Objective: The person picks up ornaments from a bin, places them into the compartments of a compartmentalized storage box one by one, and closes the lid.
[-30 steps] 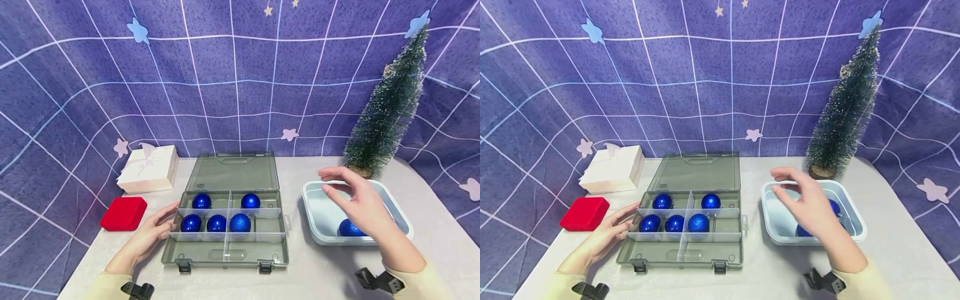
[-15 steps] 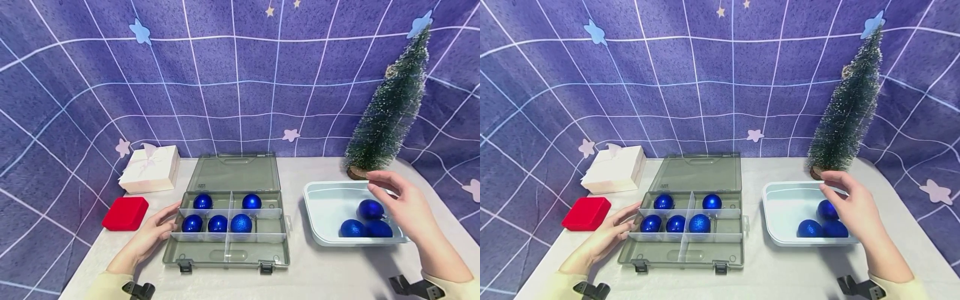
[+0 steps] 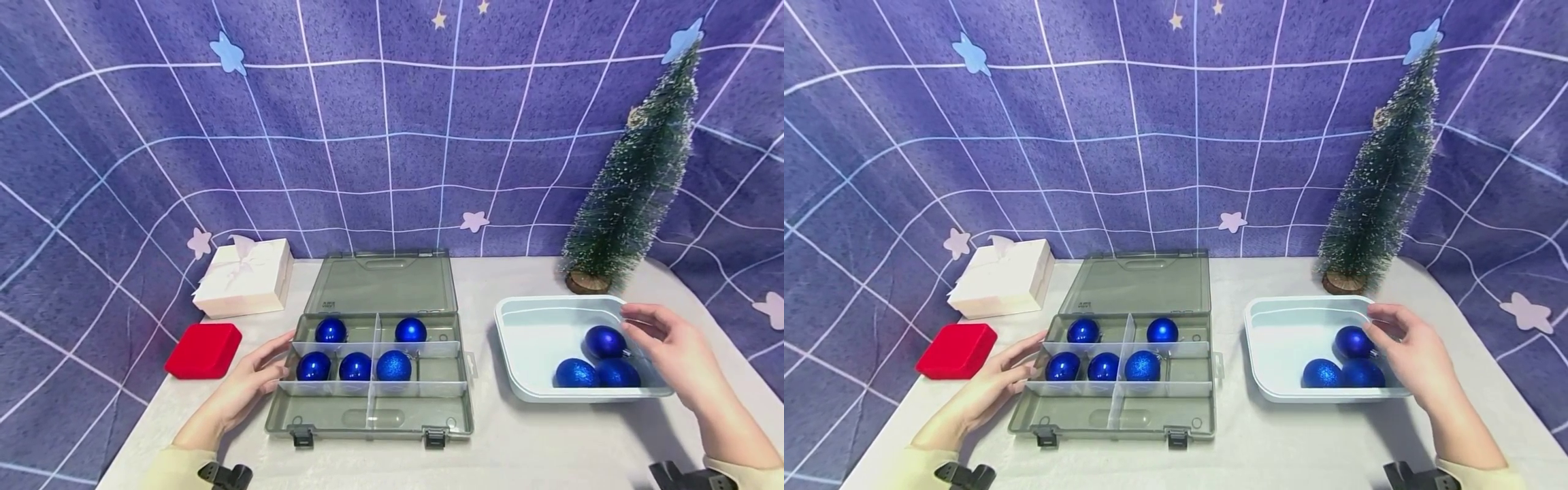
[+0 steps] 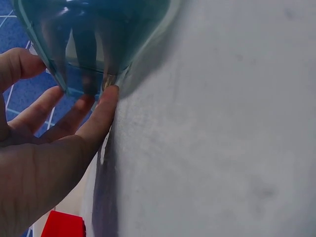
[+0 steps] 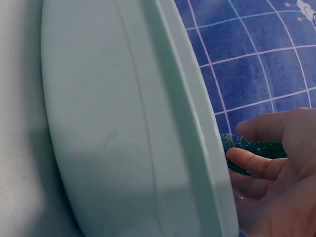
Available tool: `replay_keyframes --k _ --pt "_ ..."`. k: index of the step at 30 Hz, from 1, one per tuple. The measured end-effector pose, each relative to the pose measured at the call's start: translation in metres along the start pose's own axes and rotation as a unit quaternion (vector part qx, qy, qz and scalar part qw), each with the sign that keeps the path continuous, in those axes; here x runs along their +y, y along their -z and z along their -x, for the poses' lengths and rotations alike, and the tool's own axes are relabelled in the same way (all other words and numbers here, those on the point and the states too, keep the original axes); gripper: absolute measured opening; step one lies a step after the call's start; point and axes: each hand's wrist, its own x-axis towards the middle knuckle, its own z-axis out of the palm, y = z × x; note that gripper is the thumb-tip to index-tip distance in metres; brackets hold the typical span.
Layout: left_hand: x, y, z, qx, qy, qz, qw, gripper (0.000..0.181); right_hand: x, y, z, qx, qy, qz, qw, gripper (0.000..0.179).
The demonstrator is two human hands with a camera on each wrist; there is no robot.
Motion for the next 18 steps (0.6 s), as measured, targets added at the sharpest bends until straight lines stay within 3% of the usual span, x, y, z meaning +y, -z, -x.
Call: replay_keyframes --k 6,12,18 --pt "-0.001 0.0 0.001 0.0 0.003 0.004 1.0 0.073 0.002 -0.008 -0.003 -0.039 0.002 0.065 0.9972 0.038" --pt "-0.001 -0.001 0.0 -0.003 -0.001 0.01 0.9999 0.072 -0.003 -0.014 -0.007 -0.082 -0.022 0.15 0.985 0.05" --pt "0.001 -0.001 0.0 0.002 -0.001 0.002 1.0 0.071 -0.003 -0.016 -0.013 -0.11 -0.04 0.188 0.9752 0.052"
